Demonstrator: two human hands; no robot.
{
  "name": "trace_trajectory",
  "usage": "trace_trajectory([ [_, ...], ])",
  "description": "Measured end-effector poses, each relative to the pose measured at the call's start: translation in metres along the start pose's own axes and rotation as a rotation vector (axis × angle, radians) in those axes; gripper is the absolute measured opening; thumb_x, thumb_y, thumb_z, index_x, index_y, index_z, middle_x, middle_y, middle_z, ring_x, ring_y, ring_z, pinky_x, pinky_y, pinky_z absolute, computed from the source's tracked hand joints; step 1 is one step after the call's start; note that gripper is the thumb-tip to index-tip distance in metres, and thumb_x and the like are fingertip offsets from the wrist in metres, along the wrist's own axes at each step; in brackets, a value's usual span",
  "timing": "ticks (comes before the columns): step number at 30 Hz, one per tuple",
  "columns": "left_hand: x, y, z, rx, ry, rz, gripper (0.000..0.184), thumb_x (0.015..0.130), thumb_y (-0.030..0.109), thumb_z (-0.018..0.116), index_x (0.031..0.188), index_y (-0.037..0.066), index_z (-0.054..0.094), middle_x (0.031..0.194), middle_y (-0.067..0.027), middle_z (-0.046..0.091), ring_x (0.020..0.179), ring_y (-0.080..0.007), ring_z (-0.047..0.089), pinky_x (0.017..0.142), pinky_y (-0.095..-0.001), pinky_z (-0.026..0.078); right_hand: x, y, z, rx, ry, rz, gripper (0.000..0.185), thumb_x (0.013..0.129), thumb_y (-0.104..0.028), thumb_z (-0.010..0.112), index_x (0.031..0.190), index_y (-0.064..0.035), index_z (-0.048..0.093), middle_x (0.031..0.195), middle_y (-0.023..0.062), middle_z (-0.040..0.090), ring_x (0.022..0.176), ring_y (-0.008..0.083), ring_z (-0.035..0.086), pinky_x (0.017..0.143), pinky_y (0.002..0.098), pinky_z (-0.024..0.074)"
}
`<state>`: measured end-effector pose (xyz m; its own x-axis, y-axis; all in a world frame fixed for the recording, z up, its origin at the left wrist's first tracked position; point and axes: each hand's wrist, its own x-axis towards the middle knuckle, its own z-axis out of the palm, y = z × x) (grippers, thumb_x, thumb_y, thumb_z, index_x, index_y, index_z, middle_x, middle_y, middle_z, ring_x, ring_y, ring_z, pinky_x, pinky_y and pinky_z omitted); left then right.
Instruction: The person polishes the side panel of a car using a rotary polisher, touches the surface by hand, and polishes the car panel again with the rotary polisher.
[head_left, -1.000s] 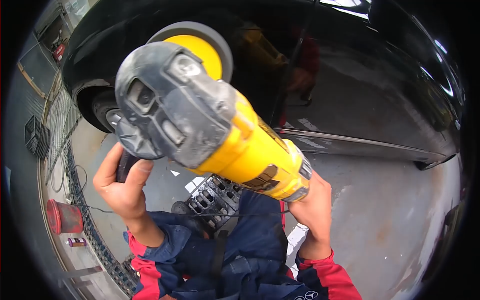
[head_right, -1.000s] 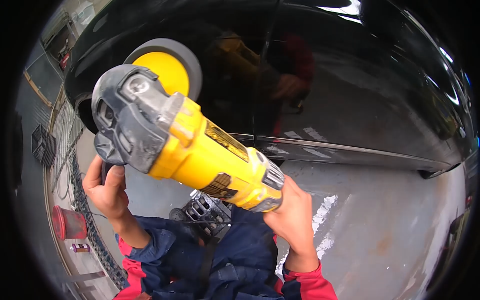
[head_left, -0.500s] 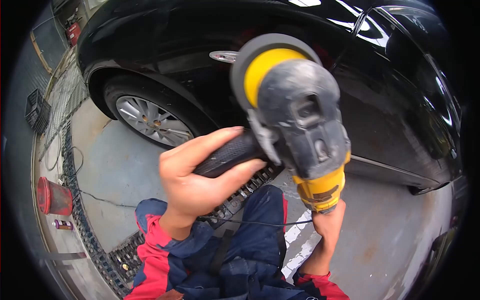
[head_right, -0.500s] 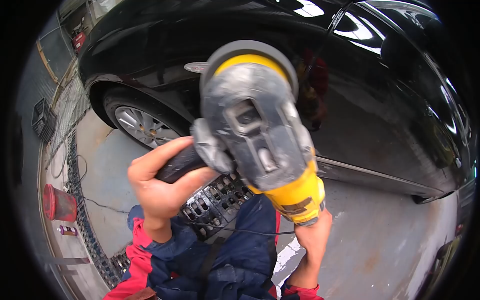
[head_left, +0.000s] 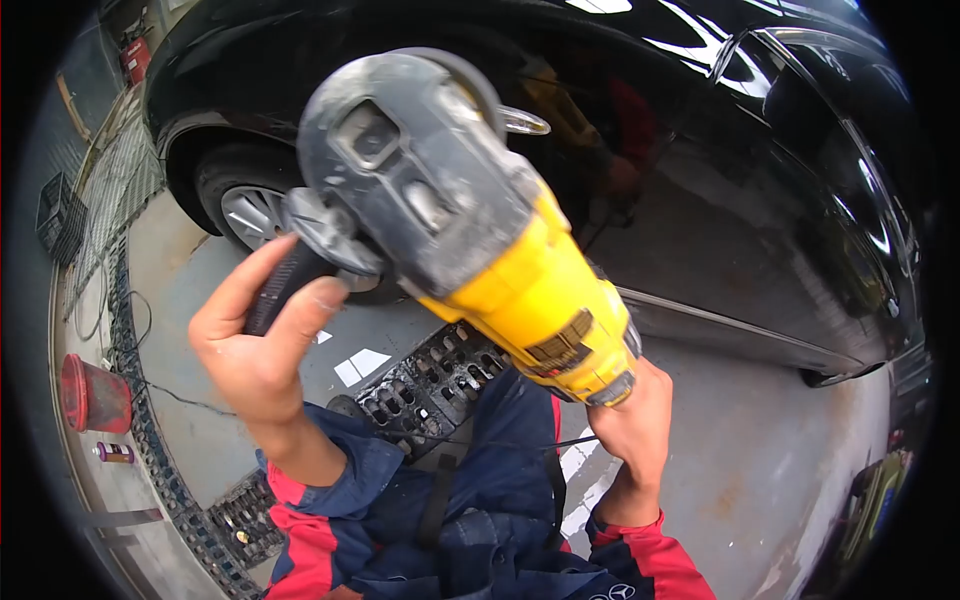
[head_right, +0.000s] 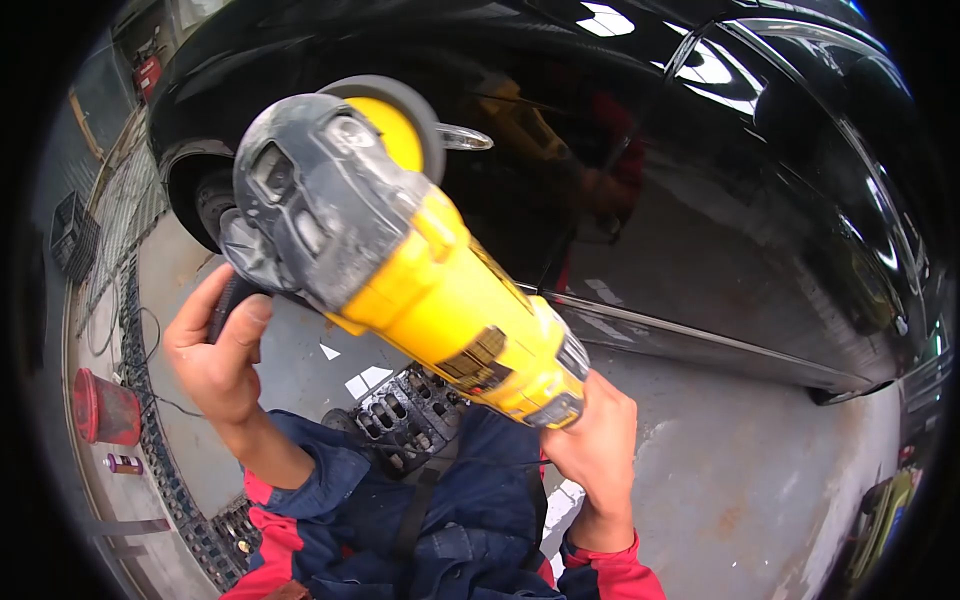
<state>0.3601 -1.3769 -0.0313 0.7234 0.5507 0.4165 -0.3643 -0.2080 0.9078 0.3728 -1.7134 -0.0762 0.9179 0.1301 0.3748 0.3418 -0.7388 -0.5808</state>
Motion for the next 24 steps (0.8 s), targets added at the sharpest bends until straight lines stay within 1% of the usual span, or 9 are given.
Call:
trace_trajectory([
  [4,-0.008,0.015,0.039,-0.096,-0.176,0.095,0.046,0.074,0.003,0.096,0.117,-0.006,0.080,0.096,-0.0144,0.082,0.085,-0.0166,0.078,0.077,-0.0288,0.062,-0.024,0.015,-0.013,-0.011,0.077,-0.017,0.022,0.076,0.003,0.072,0.098,0.0014,0.074,0.089,0.0219,0.077,0.085,0.0439,0.076,0.078,0.0406,0.0589],
  [6,-0.013,0.009,0.053,0.012,-0.256,0.295,0.046,0.074,0.005,0.098,0.115,-0.006,0.081,0.096,-0.0177,0.083,0.083,-0.0185,0.080,0.074,-0.0293,0.063,-0.041,0.029,-0.020,0.050,0.080,0.191,0.025,0.073,0.002,0.075,0.098,-0.0001,0.076,0.091,0.0212,0.077,0.088,0.0465,0.076,0.079,0.0406,0.0598],
  [9,-0.019,0.017,0.065,0.044,-0.321,0.419,0.045,0.075,0.008,0.099,0.114,-0.005,0.081,0.097,-0.0208,0.083,0.085,-0.0234,0.083,0.073,-0.0299,0.064,-0.060,0.057,-0.009,0.139,0.086,0.367,0.022,0.073,0.002,0.075,0.094,0.0006,0.075,0.089,0.0217,0.078,0.090,0.0460,0.077,0.080,0.0402,0.0596],
  [10,-0.019,0.015,0.066,0.034,-0.298,0.422,0.053,0.067,0.008,0.102,0.114,-0.005,0.082,0.094,-0.0210,0.082,0.083,-0.0218,0.082,0.074,-0.0305,0.063,-0.057,0.055,-0.007,0.139,0.085,0.360,0.022,0.073,0.002,0.075,0.094,0.0006,0.075,0.089,0.0217,0.078,0.090,0.0460,0.077,0.080,0.0402,0.0596],
  [13,-0.013,0.014,0.047,0.046,-0.245,0.355,0.047,0.073,0.006,0.099,0.114,-0.006,0.081,0.096,-0.0193,0.083,0.085,-0.0201,0.082,0.075,-0.0299,0.063,-0.042,0.035,-0.006,0.154,0.032,0.333,0.024,0.074,0.002,0.074,0.098,0.0004,0.075,0.092,0.0223,0.078,0.092,0.0478,0.076,0.080,0.0403,0.0598],
  [16,-0.004,0.014,0.022,-0.061,-0.123,0.113,0.047,0.073,0.004,0.096,0.116,-0.007,0.081,0.097,-0.0158,0.083,0.086,-0.0182,0.079,0.081,-0.0312,0.063,-0.013,0.005,-0.006,0.033,-0.003,0.104,0.023,0.074,0.005,0.071,0.096,0.0016,0.074,0.092,0.0231,0.078,0.090,0.0458,0.077,0.079,0.0385,0.0587],
  [18,0.003,0.006,0.005,-0.069,-0.022,0.021,0.049,0.075,0.005,0.094,0.120,-0.006,0.080,0.096,-0.0121,0.081,0.085,-0.0173,0.076,0.083,-0.0293,0.060,0.002,-0.009,-0.004,0.043,0.027,0.045,0.026,0.074,0.003,0.071,0.100,0.0002,0.075,0.094,0.0229,0.077,0.091,0.0499,0.073,0.080,0.0406,0.0592],
  [20,0.011,-0.012,-0.013,-0.104,0.032,0.032,0.051,0.078,0.007,0.094,0.125,-0.007,0.078,0.091,-0.0061,0.077,0.068,-0.0081,0.063,0.063,-0.0219,0.049,0.014,-0.017,-0.003,0.012,-0.014,-0.048,0.034,0.074,-0.001,0.074,0.107,-0.0023,0.073,0.096,0.0212,0.074,0.092,0.0478,0.072,0.079,0.0449,0.0597],
  [24,0.016,-0.033,-0.021,-0.128,0.042,0.089,0.051,0.085,0.006,0.088,0.131,-0.010,0.073,0.090,-0.0051,0.074,0.062,-0.0042,0.053,0.056,-0.0198,0.038,0.014,-0.009,0.012,0.044,0.035,-0.040,0.028,0.073,-0.002,0.075,0.101,-0.0011,0.070,0.091,0.0190,0.072,0.085,0.0469,0.071,0.073,0.0452,0.0585],
])
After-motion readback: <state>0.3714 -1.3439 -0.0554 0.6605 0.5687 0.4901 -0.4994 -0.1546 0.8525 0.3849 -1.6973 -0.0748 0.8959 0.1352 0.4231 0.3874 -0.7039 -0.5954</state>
